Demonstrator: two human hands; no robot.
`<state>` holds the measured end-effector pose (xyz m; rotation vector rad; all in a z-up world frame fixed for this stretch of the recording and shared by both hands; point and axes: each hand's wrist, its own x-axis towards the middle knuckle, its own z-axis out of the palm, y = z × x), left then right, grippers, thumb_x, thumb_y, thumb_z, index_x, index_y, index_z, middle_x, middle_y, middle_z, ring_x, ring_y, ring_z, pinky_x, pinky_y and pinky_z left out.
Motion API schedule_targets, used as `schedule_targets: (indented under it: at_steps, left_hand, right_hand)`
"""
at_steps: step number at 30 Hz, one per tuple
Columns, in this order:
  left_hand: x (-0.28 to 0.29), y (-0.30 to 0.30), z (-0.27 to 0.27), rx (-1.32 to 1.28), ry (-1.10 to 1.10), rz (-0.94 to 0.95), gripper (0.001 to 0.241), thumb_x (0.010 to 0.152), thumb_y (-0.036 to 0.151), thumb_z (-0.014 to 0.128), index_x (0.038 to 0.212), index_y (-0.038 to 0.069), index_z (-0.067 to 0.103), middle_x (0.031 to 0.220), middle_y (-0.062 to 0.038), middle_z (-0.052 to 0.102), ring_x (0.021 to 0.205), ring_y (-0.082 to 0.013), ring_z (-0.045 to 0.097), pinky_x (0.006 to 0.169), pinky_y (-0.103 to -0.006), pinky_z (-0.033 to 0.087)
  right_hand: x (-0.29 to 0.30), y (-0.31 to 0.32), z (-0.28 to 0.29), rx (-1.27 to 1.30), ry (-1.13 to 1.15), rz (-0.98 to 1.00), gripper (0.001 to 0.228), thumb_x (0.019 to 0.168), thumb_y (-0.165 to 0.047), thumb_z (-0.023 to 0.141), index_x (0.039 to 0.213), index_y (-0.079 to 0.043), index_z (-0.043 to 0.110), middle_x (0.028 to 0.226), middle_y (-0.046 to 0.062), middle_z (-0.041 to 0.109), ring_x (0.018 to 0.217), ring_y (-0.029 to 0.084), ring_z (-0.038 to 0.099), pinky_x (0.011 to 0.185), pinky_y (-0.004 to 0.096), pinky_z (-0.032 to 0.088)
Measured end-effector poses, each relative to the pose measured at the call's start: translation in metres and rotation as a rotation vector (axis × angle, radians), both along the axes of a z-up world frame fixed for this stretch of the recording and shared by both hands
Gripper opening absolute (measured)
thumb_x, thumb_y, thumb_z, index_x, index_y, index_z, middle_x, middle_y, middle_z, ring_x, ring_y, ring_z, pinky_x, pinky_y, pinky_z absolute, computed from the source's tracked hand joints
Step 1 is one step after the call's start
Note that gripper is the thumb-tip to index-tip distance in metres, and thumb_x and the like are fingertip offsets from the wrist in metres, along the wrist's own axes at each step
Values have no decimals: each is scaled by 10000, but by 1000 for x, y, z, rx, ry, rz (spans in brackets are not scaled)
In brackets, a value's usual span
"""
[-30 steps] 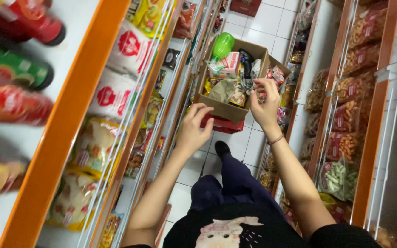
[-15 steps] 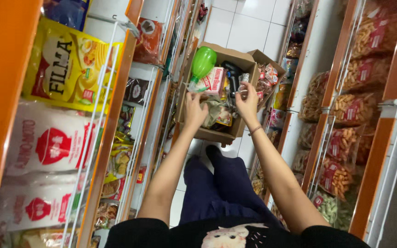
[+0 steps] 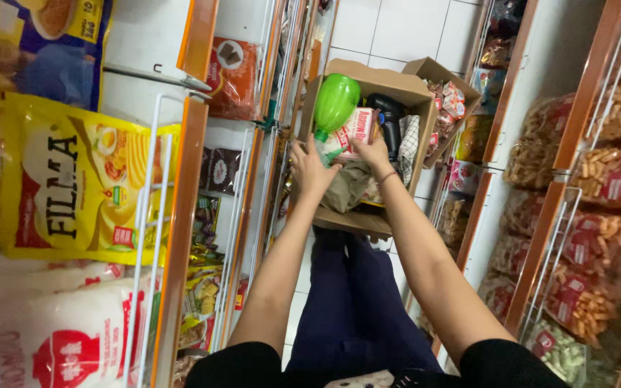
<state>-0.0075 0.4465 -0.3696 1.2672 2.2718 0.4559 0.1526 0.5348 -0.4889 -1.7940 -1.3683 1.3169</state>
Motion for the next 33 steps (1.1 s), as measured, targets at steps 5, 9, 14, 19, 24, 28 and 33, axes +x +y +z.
schedule_targets:
  at_steps: [5, 9, 14, 19, 24, 28, 33]
  left_hand:
    - [-2, 14, 14, 64, 147, -71, 858, 578, 402, 934, 1208, -36, 549, 1409, -242, 444, 1305, -419, 460, 971, -578, 448]
    - [-6, 18, 28, 105, -57, -59, 746, 666, 381, 889, 1159, -80, 569, 1278, -234, 512, 1139, -428, 593, 962, -501, 526]
    - [-7, 28, 39, 18, -69, -71, 753, 689, 388, 875, 1137, -133, 567, 1238, -237, 501, 1056, -428, 625, 900, -491, 544]
    - [-1, 36, 37, -92, 226, -239, 739, 656, 398, 886, 1153, -70, 604, 1234, -178, 520, 1174, -360, 557, 922, -503, 486]
    - [20, 26, 12, -12, 661, -284, 855, 588, 268, 835, 1340, -51, 580, 1380, -111, 509, 1157, -255, 527, 875, -420, 455]
    - [64, 43, -46, 153, 303, -401, 672, 731, 169, 762, 1341, -42, 575, 1390, -243, 514, 1197, -368, 520, 913, -460, 471]
    - [138, 90, -132, 211, -354, -228, 444, 860, 198, 765, 1204, -49, 633, 1150, -276, 675, 1100, -460, 646, 968, -505, 529]
  right_hand:
    - [11, 5, -26, -205, 386, -49, 478, 749, -289, 850, 1120, -13, 730, 1038, 94, 779, 867, 165, 740, 805, 314, 593]
    - [14, 4, -13, -182, 482, -68, 450, 771, -279, 865, 1084, 25, 758, 1046, 126, 780, 874, 176, 728, 807, 323, 579]
    - [49, -12, 34, 50, -156, -146, 618, 752, -304, 910, 1153, 73, 629, 1042, 184, 747, 901, 213, 721, 830, 340, 569]
    - [103, -47, 77, 83, 142, -371, 552, 815, -230, 855, 1184, 46, 552, 1107, 158, 744, 950, 192, 731, 856, 315, 587]
    - [161, -76, 103, -59, 498, -538, 406, 920, -157, 761, 1236, 32, 592, 1149, 124, 724, 982, 178, 716, 871, 301, 578]
    - [184, -91, 105, -59, 615, -622, 399, 938, -131, 736, 1261, 56, 593, 1191, 129, 707, 1040, 179, 708, 945, 313, 572]
    - [201, -101, 108, -25, 693, -705, 419, 960, -141, 708, 1311, 42, 571, 1251, 130, 693, 1093, 202, 701, 976, 341, 567]
